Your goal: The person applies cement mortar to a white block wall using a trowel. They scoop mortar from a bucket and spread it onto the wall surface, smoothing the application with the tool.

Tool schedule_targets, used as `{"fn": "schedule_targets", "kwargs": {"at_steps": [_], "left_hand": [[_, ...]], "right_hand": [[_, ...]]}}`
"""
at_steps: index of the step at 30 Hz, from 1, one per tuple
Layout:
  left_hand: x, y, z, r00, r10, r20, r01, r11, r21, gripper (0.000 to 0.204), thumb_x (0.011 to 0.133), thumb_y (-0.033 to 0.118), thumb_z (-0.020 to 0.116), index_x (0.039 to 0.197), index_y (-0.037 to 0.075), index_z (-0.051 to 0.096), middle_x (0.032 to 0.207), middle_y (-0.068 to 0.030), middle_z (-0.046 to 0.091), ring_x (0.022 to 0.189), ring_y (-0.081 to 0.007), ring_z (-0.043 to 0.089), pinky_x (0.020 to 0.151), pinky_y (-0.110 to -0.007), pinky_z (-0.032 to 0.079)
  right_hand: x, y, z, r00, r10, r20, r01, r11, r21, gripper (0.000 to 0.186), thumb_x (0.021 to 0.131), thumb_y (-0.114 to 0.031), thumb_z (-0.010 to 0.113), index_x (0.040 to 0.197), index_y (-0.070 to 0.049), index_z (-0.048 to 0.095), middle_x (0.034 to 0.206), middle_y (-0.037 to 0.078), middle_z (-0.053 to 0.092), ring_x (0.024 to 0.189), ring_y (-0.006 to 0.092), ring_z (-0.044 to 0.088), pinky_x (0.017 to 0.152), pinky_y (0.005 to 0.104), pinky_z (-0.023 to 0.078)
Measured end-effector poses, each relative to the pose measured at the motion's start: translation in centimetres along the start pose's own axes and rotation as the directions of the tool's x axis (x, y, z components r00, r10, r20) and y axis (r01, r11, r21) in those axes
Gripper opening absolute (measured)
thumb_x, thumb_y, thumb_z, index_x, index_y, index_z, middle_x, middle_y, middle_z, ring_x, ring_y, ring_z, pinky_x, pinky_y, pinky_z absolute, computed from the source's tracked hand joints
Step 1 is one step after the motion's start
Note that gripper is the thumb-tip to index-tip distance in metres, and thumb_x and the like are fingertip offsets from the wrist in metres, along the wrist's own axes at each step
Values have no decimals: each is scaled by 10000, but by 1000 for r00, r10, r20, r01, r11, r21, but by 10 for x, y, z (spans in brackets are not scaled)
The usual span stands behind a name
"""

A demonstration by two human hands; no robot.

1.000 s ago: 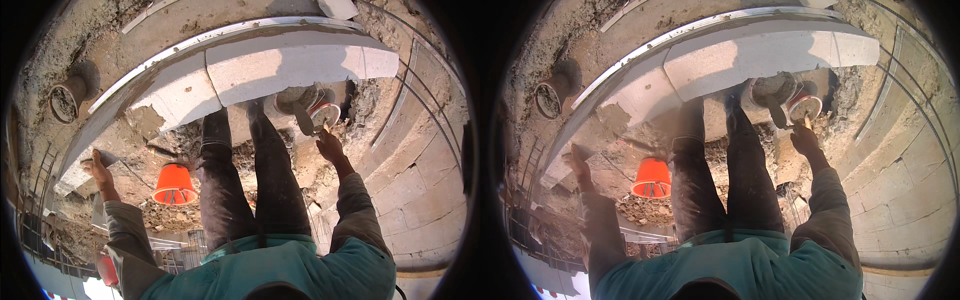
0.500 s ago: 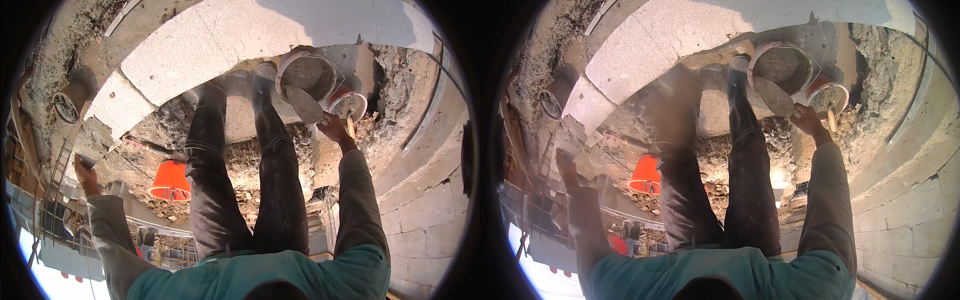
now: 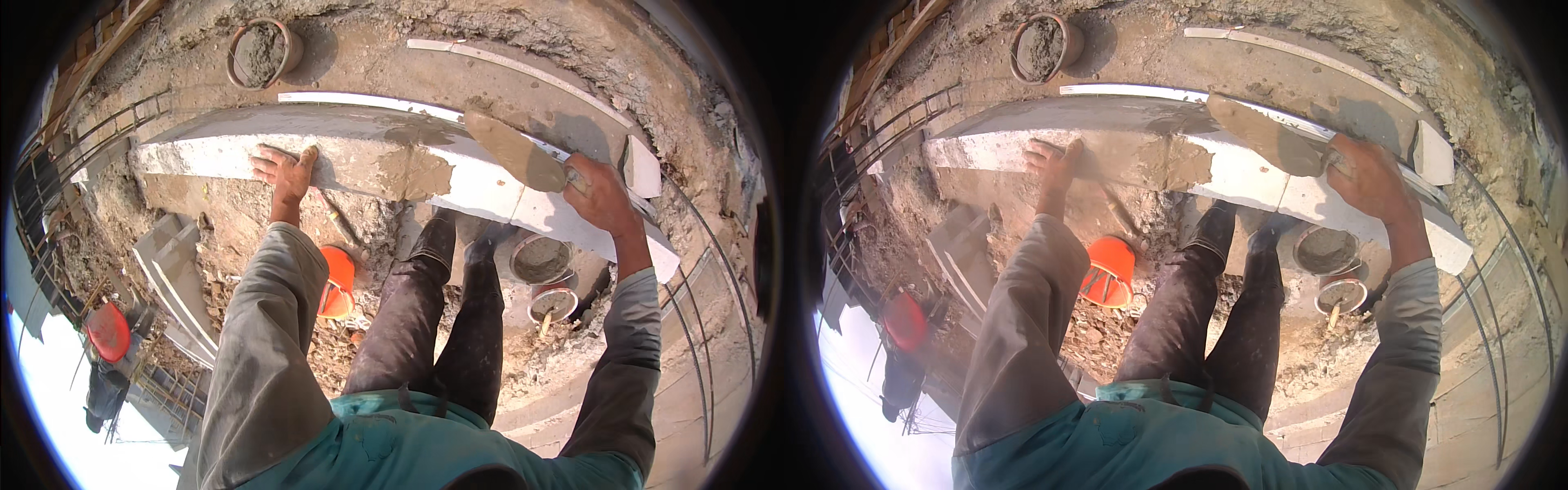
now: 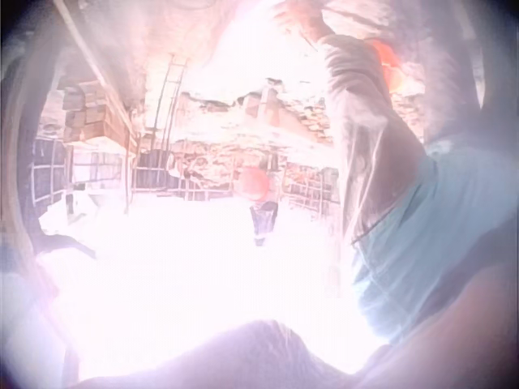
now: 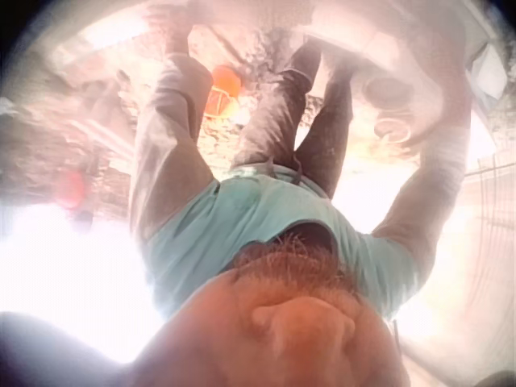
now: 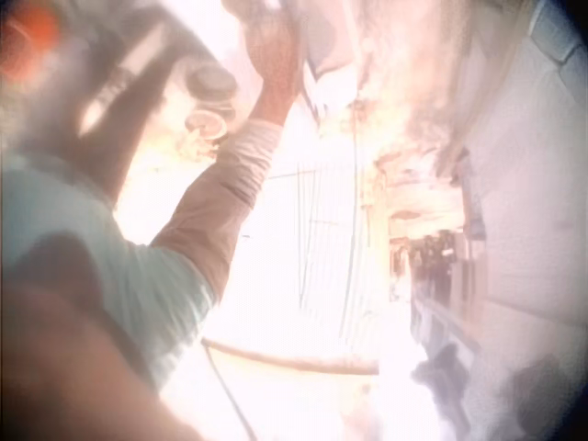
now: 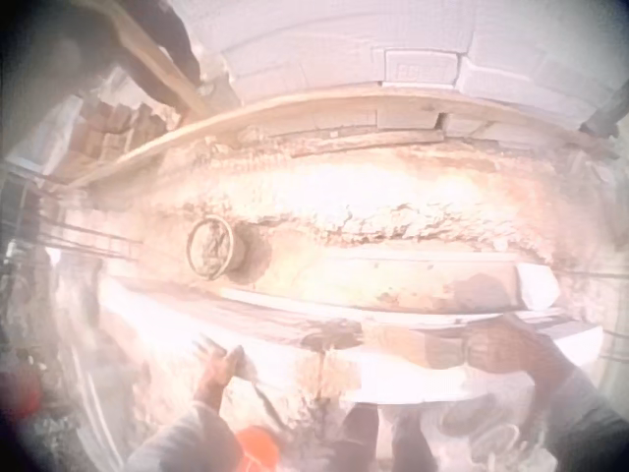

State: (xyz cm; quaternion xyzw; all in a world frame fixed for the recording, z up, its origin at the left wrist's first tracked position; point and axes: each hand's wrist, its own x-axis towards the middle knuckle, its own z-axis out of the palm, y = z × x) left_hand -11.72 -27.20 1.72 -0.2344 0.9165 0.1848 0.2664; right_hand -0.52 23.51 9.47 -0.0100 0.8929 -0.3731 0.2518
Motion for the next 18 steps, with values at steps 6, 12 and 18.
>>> {"fn": "schedule_targets", "kwargs": {"at_steps": [6,12,18], "left_hand": [[-11,14,8,997,-42,62,40,999,21,1243,799,522,694,1456,-73,-177,1453,-403,-281,1342,-605,-233,1098,-658,-20],[-17,7,-2,1000,-3,29,1,998,67,1240,804,525,696,1451,-99,-159,1448,-408,-282,1340,-601,-245,1094,-664,-27],[-16,20,7,993,79,91,-84,995,51,1238,817,562,660,1431,-136,-158,1415,-450,-285,1313,-636,-247,1066,-688,-54]], "right_hand": [[174,-24,52,884,171,435,105,835,-541,293,845,-161,599,1129,-91,583,1113,151,637,1084,315,593,958,441,457],[195,-65,49,860,-19,510,299,829,-472,205,878,-59,500,1029,-50,639,1001,159,674,968,314,654,846,444,507],[208,-5,100,916,30,399,208,816,-539,239,878,-64,499,1075,-84,634,1019,154,668,1019,310,630,888,440,490]]}}
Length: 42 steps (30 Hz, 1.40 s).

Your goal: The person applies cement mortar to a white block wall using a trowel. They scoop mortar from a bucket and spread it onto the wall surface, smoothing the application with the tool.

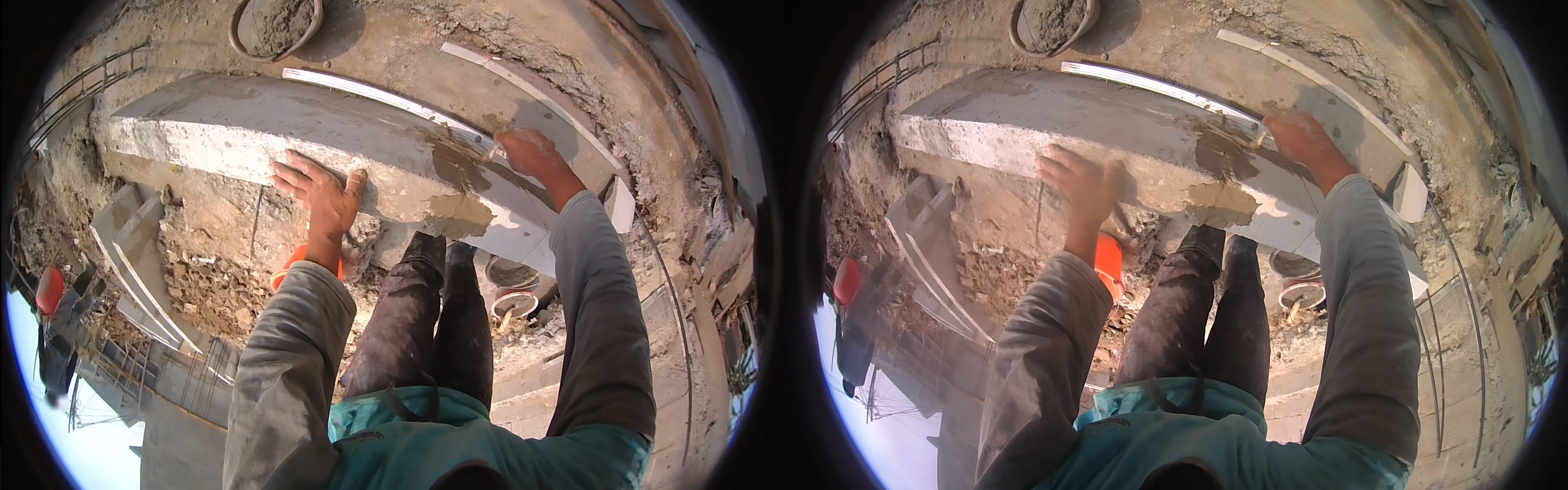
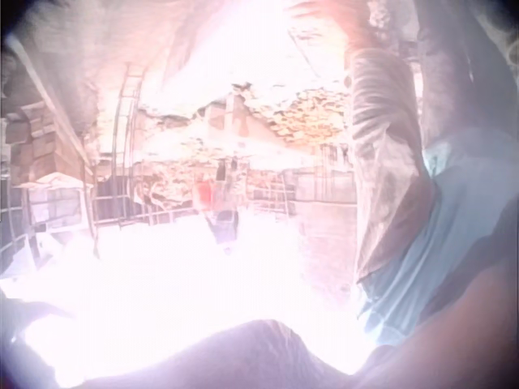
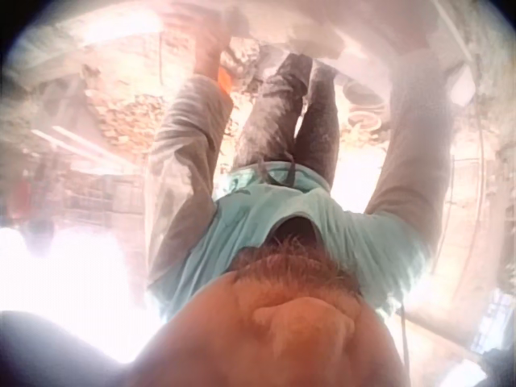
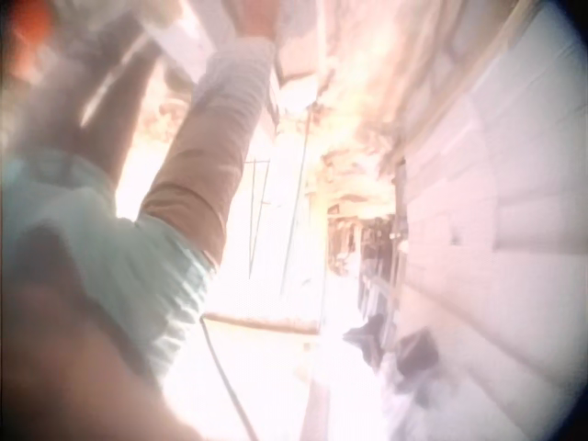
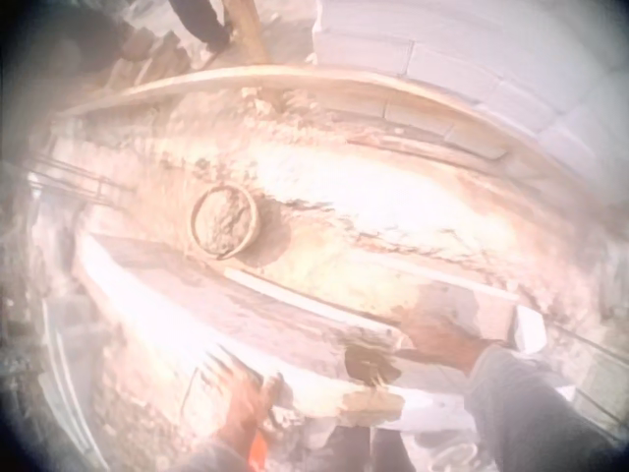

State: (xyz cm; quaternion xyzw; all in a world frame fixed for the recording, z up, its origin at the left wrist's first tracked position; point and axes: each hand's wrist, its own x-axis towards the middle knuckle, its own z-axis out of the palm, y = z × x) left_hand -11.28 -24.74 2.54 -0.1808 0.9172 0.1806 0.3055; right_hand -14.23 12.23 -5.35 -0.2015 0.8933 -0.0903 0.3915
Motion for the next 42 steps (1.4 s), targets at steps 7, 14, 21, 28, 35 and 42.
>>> {"fn": "schedule_targets", "kwargs": {"at_steps": [7,14,21,28,35,42], "left_hand": [[-4,-24,-5,997,-1,-82,0,1000,-9,1253,819,653,595,1420,-155,-150,1409,-462,-274,1300,-646,-254,1047,-697,-89],[-4,-26,8,995,33,-90,-35,999,-23,1250,823,647,600,1424,-147,-156,1414,-463,-263,1304,-649,-241,1042,-707,-81],[3,-15,7,997,29,-77,-30,999,-14,1264,805,619,641,1429,-136,-157,1426,-453,-254,1314,-637,-240,1043,-709,-61],[-4,-17,0,997,-17,-76,11,997,-76,1232,805,579,646,1443,-121,-144,1445,-431,-250,1335,-613,-235,1058,-702,-30],[0,-18,1,998,13,-66,-15,999,-39,1237,803,550,661,1436,-121,-163,1444,-432,-254,1341,-602,-238,1067,-687,-29],[-4,-21,-5,998,-13,-59,11,999,-31,1238,800,536,667,1434,-120,-169,1438,-438,-257,1342,-597,-244,1066,-674,-72]], "right_hand": [[15,-47,-73,978,-98,182,71,986,148,258,869,-45,529,1124,-43,566,1000,233,642,990,385,625,846,481,491],[38,-58,-32,983,-123,139,108,988,112,242,839,-23,557,1079,-50,555,934,208,637,919,372,642,783,470,514],[55,-19,-3,995,-96,-9,96,995,-10,159,860,-22,519,1004,-58,577,890,179,651,896,365,648,758,456,522],[9,38,33,986,-86,145,106,985,-133,79,782,-78,592,825,-69,657,883,133,674,916,310,658,792,421,522],[54,-3,42,959,216,181,-268,897,351,151,845,-85,565,971,-100,647,930,137,665,916,329,635,839,428,500],[27,18,24,984,70,164,-101,976,192,342,839,-37,569,1176,-86,594,1037,165,656,1024,349,622,904,456,491]]}}
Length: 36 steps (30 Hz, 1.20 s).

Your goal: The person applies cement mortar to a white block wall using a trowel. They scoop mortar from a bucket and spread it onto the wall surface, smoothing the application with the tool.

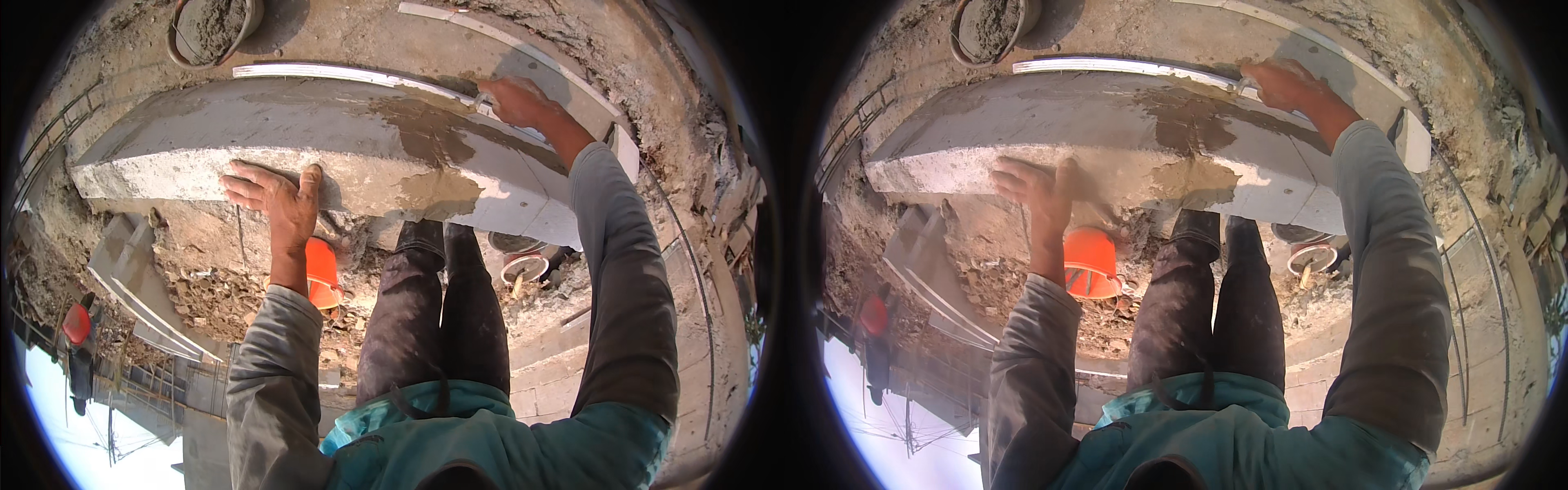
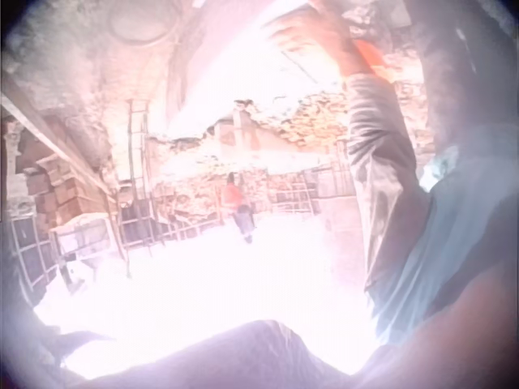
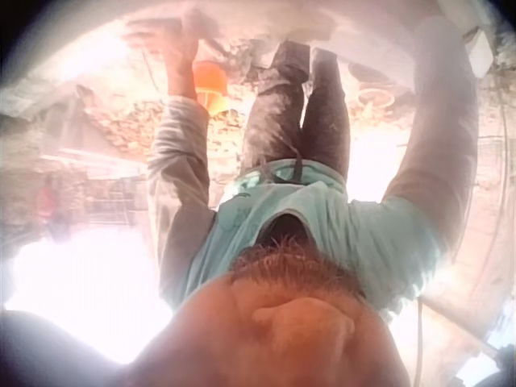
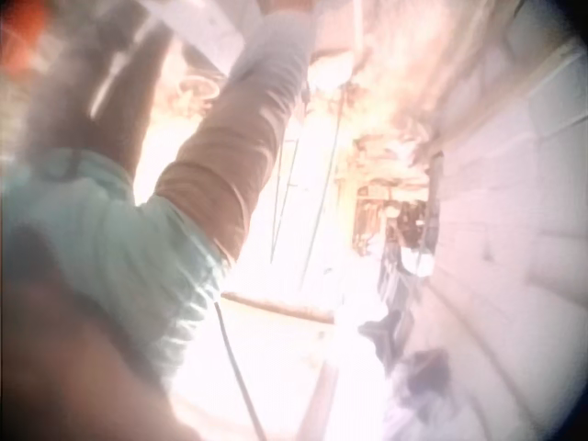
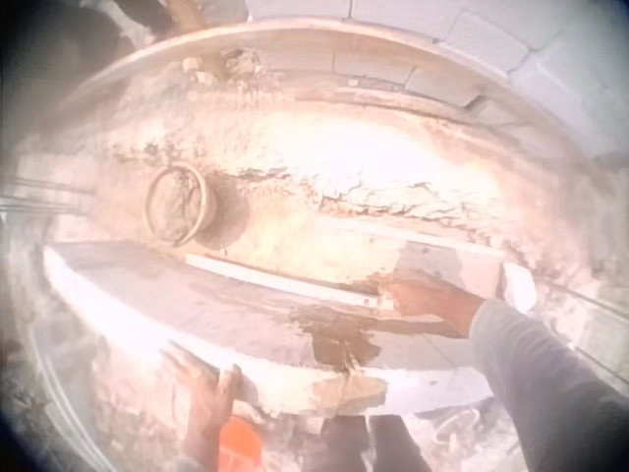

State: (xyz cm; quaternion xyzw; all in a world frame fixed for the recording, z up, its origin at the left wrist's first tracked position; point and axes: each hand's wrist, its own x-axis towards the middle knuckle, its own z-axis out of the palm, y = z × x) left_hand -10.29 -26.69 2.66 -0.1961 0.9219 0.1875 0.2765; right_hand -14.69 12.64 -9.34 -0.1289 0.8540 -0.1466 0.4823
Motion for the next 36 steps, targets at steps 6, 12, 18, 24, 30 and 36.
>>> {"fn": "schedule_targets", "kwargs": {"at_steps": [6,12,18,24,30,36], "left_hand": [[1,4,3,998,52,-18,-52,999,11,1145,846,505,603,1437,-125,-148,1433,-470,-197,1336,-619,-211,1065,-697,-41],[11,-23,10,997,65,-35,-63,997,37,1268,791,621,644,1443,-105,-167,1442,-438,-246,1336,-600,-250,1057,-694,-77],[16,-11,14,1000,29,5,-29,999,17,1247,806,557,666,1440,-91,-191,1441,-437,-247,1332,-600,-258,1059,-689,-76],[27,-21,9,999,-30,-28,32,997,72,1265,783,629,645,1467,-42,-181,1474,-407,-226,1373,-582,-185,1090,-663,-9],[60,-51,15,992,-53,-116,76,976,205,1273,760,741,578,1494,-45,-102,1502,-409,-135,1380,-615,-59,1119,-625,39],[73,-42,-3,954,162,-250,-11,858,514,1154,809,749,520,1531,19,-7,1534,-370,9,1414,-545,93,1126,-608,161]], "right_hand": [[-45,4,2,992,-36,123,44,997,-64,404,842,-75,598,1244,-110,578,1075,188,648,1067,359,609,924,470,483],[-80,24,-21,997,72,10,-72,996,-46,414,834,-58,592,1246,-99,586,1104,182,649,1067,355,609,932,445,483],[-97,74,38,995,-70,-66,68,997,-36,419,772,-68,629,1190,-60,596,966,190,668,976,393,625,861,459,495],[-222,-12,6,889,-14,-457,252,849,465,385,753,-135,641,1129,-65,604,988,201,655,935,397,630,813,486,492],[-389,-107,193,634,742,-218,185,128,974,319,794,-119,726,1078,-37,607,976,109,681,892,194,662,777,332,501],[-447,-137,420,340,891,300,-452,-125,883,385,871,-245,617,1161,-18,503,882,274,655,841,469,637,745,518,506]]}}
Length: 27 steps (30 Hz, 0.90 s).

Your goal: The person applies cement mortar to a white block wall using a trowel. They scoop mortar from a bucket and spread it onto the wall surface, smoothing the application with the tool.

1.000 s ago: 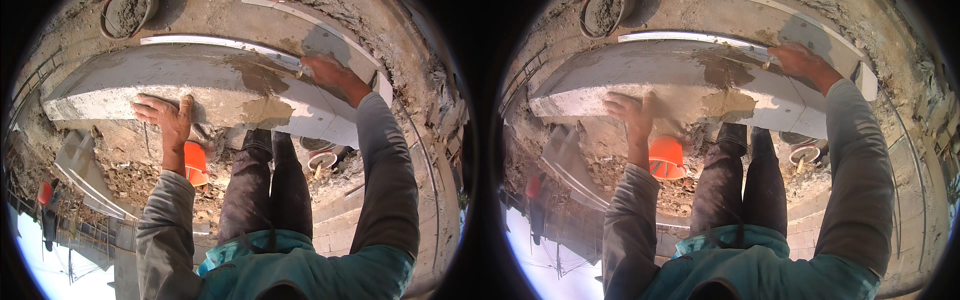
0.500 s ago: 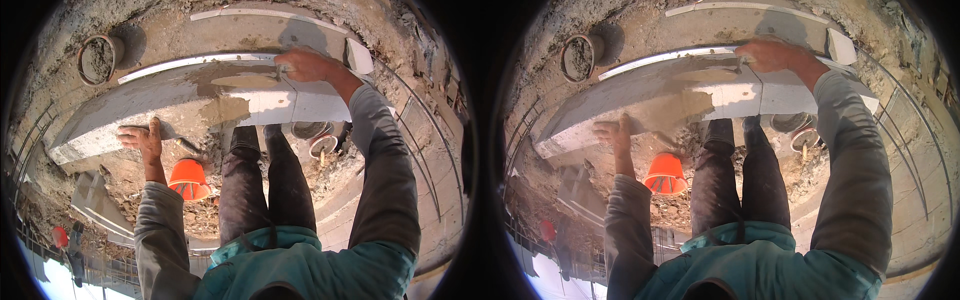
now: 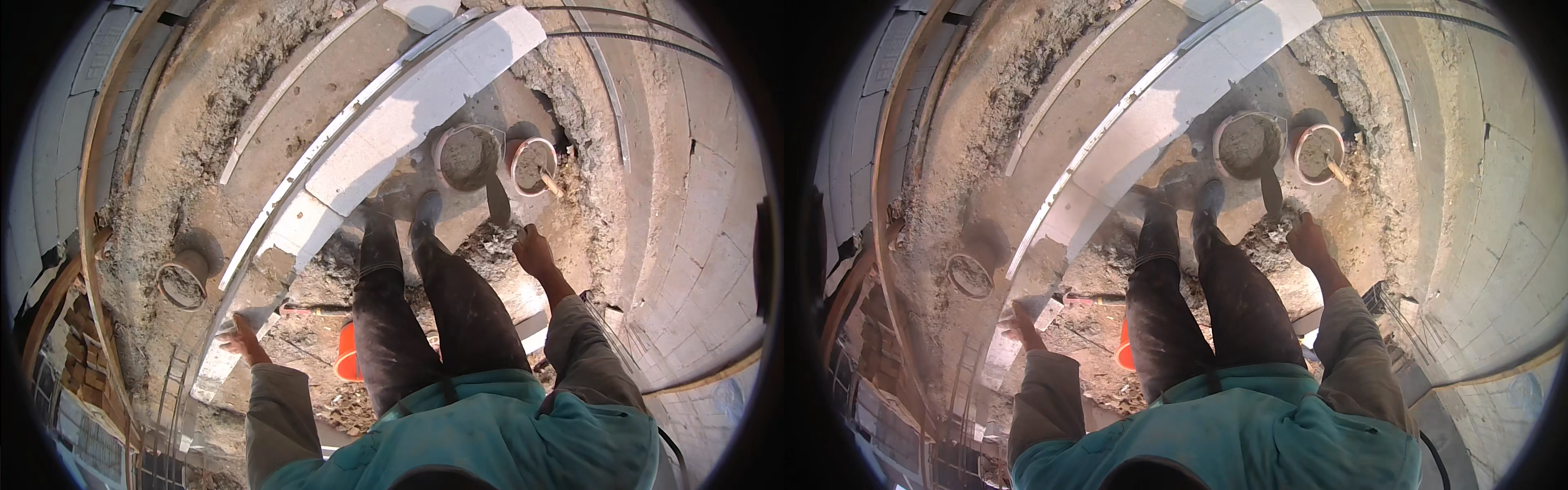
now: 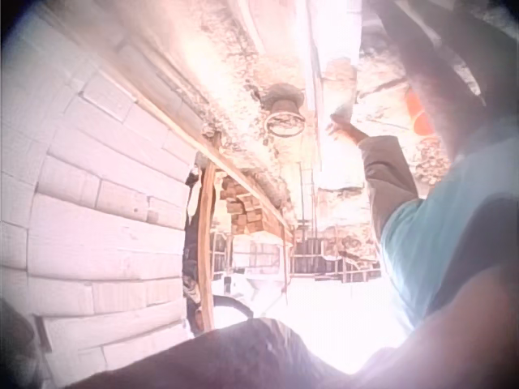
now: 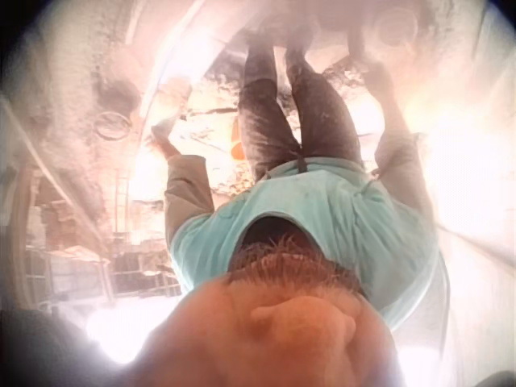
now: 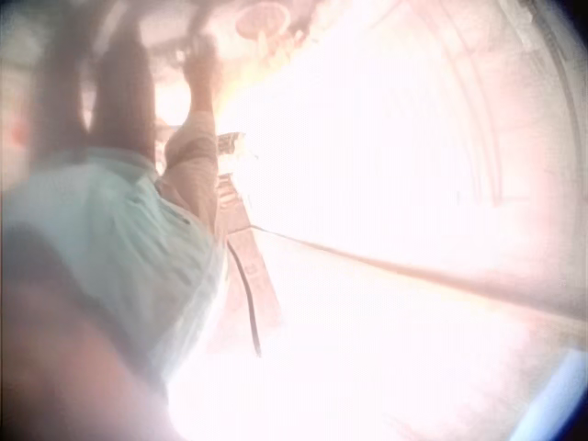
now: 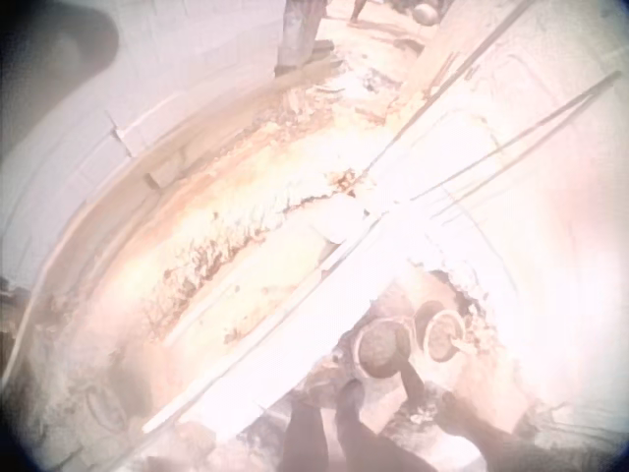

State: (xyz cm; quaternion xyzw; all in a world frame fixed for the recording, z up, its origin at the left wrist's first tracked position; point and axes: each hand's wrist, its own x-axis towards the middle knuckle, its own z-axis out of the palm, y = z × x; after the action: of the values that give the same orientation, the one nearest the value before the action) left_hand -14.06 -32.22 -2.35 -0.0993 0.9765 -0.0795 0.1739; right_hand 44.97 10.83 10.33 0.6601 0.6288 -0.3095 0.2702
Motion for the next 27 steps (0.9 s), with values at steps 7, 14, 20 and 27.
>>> {"fn": "schedule_targets", "kwargs": {"at_steps": [7,14,20,27], "left_hand": [[-186,178,-58,477,841,-254,-848,517,119,910,908,682,432,1531,67,180,1545,-277,138,1421,-459,166,1106,-607,240],[-323,387,-38,-204,979,-25,-974,-200,103,789,954,627,388,1509,81,261,1560,-228,163,1437,-436,136,1142,-590,157],[-376,511,-20,-485,872,64,-856,-489,168,696,978,555,398,1513,125,279,1572,-180,186,1454,-405,121,1157,-558,143],[-428,596,-12,-656,748,97,-719,-659,222,669,980,540,369,1518,151,282,1584,-154,179,1464,-376,115,1171,-535,86]], "right_hand": [[129,60,68,997,59,59,-63,996,70,377,870,-219,560,1169,-7,468,992,292,656,963,464,631,852,544,484],[255,98,180,999,-45,-6,45,988,144,265,841,-115,549,1060,4,636,1018,232,677,987,393,653,866,465,524],[260,81,183,989,-129,71,89,908,410,351,793,-142,587,1101,15,645,1028,227,676,985,371,658,865,435,531],[209,104,216,983,-184,-10,104,507,856,421,729,-188,672,1101,2,616,945,226,657,856,332,650,771,407,513]]}}
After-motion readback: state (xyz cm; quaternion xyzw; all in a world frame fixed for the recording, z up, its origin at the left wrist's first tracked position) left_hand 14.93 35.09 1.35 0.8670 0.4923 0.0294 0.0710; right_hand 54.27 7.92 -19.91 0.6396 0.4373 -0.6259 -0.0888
